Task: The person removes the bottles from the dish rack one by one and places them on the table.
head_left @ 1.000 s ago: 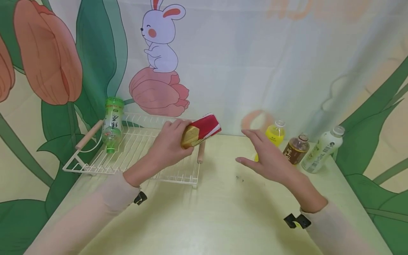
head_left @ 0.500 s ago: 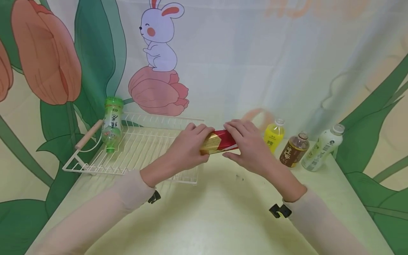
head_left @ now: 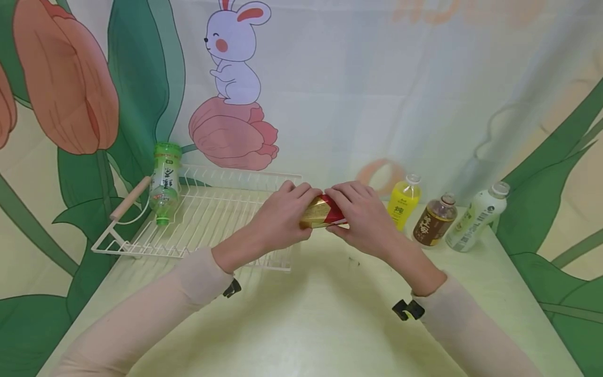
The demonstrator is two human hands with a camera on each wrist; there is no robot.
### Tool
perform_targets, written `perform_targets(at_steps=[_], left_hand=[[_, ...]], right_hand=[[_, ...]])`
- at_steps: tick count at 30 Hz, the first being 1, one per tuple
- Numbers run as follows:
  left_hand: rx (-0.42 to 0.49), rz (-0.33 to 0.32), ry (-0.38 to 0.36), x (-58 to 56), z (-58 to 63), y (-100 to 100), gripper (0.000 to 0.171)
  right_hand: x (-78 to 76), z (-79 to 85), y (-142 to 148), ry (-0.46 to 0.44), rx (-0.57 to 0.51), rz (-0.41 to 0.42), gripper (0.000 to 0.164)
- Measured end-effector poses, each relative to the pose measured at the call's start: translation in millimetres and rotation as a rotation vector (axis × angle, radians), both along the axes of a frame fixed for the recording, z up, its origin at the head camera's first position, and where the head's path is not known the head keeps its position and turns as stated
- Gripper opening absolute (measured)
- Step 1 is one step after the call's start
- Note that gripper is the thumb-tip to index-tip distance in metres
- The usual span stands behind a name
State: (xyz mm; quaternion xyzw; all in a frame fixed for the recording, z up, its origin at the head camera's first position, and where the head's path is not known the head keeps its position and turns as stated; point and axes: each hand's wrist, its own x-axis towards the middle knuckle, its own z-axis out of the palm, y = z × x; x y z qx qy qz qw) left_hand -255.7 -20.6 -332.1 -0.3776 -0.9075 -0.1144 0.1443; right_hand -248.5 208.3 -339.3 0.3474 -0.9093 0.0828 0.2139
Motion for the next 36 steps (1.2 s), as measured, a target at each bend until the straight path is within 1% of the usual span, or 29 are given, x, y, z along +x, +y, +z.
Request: perform_targets(at_steps=[8, 16, 21, 25, 29, 34, 36], left_hand=[[0.003, -0.011, -0.015, 1.3, -6.4, 0, 0.071], [0.001, -0.012, -0.005, 2.8, -7.1, 2, 0.071], [-0.009, -0.021, 0.0, 4.1, -7.7, 2, 0.071], [-0.024, -0.015, 0.0, 4.4, -8.0, 2, 0.072], [-0.03, -0.006, 0.002, 4.3, -7.9, 1, 0.072], [-0.02, -0.009, 0.036, 3.6, -6.0, 1, 0.071], [-0.017, -0.006, 0.043, 3.3, -5.1, 1, 0.07]], right_hand=[[1.5, -2.4, 2, -0.022, 0.019, 0.012, 0.073], [5.7, -4.9, 4, -0.038, 0.013, 0.012, 0.073], [5.4, -5.6, 4, -0.043, 0.03, 0.008, 0.073], [4.0, -5.9, 3, -0.037, 0.048, 0.011, 0.074], [2.5, -2.2, 2, -0.01, 0.078, 0.028, 0.073], [2.2, 7.2, 2, 0.069, 0.128, 0.053, 0.073], [2.3, 10.9, 1, 0.087, 0.141, 0.065, 0.073]])
